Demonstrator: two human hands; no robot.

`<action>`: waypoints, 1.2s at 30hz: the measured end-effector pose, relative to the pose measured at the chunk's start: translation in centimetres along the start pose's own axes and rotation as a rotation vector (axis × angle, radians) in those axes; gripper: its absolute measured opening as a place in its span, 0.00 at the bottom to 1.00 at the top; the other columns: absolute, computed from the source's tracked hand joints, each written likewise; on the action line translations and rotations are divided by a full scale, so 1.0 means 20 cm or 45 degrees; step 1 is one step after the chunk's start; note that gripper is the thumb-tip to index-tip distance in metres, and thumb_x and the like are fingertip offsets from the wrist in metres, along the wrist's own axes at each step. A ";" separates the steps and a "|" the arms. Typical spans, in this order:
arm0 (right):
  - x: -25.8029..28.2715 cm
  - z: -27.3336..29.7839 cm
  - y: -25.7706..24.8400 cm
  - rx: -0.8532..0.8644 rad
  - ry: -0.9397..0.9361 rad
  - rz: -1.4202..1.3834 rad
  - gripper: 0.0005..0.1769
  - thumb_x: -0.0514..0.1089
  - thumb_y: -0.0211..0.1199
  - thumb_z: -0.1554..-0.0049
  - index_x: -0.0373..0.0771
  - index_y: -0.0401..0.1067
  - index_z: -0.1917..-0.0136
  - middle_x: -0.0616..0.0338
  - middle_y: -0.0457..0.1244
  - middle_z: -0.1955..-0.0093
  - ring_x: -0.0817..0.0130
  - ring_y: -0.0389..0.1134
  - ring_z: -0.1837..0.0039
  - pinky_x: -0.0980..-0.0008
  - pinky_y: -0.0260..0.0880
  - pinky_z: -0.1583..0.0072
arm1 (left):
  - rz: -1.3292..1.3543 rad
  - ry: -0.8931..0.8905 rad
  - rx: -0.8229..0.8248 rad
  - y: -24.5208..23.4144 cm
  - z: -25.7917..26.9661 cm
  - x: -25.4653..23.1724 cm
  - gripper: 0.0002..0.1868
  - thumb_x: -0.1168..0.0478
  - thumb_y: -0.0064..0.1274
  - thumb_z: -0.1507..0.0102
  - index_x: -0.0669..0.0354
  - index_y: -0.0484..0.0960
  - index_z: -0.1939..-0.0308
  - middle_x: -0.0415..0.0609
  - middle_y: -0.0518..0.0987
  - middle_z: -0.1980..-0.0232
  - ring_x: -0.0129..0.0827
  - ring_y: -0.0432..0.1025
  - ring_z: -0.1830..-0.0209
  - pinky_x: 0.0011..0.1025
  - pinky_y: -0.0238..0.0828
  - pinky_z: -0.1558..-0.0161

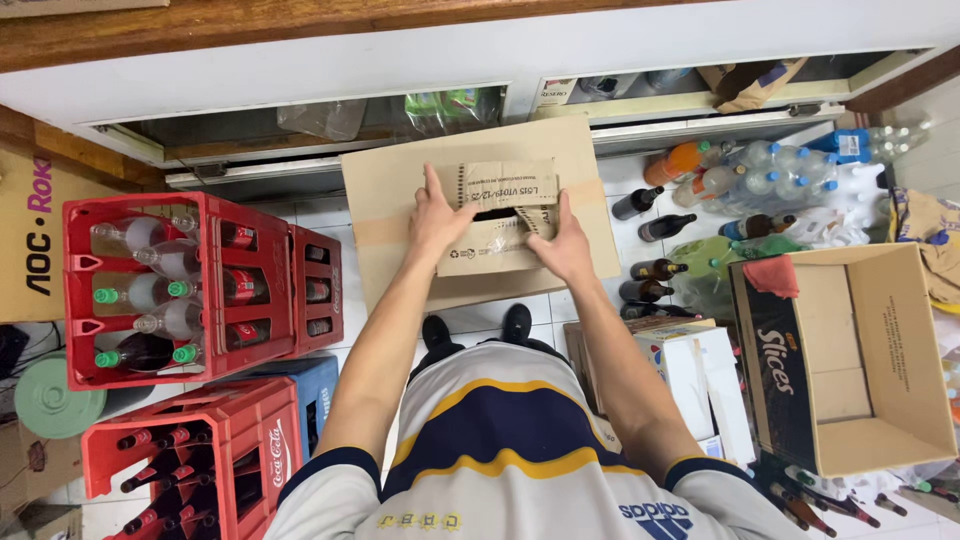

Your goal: The person repeatedly picks up empty cardboard boxes from a shelf, folds them flat on a work surface, and stacks them. The person handles various box sizes and brands, folding the flaps inward and pressing the boxes flat before stacking them on the floor.

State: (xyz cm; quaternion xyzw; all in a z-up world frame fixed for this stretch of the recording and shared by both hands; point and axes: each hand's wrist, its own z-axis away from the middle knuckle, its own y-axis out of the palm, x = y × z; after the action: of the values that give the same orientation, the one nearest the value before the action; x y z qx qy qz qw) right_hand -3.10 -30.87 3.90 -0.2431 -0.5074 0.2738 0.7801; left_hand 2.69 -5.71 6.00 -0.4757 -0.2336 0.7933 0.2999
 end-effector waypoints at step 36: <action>-0.85 -0.12 0.17 0.001 -0.055 -0.523 0.35 0.44 0.90 0.55 0.25 0.81 0.40 0.34 0.74 0.48 0.49 0.73 0.44 0.51 0.71 0.40 | 0.169 0.338 0.424 -0.11 -0.46 0.52 0.59 0.68 0.80 0.54 0.40 0.61 0.24 0.51 0.78 0.28 0.45 0.70 0.24 0.42 0.62 0.21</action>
State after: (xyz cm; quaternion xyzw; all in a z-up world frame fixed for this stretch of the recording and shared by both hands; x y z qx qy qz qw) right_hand -7.14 -40.18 -10.46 -0.1282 -0.5627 0.1143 0.8086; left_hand 7.62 3.88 -3.03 -0.5343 -0.0261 0.7692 0.3496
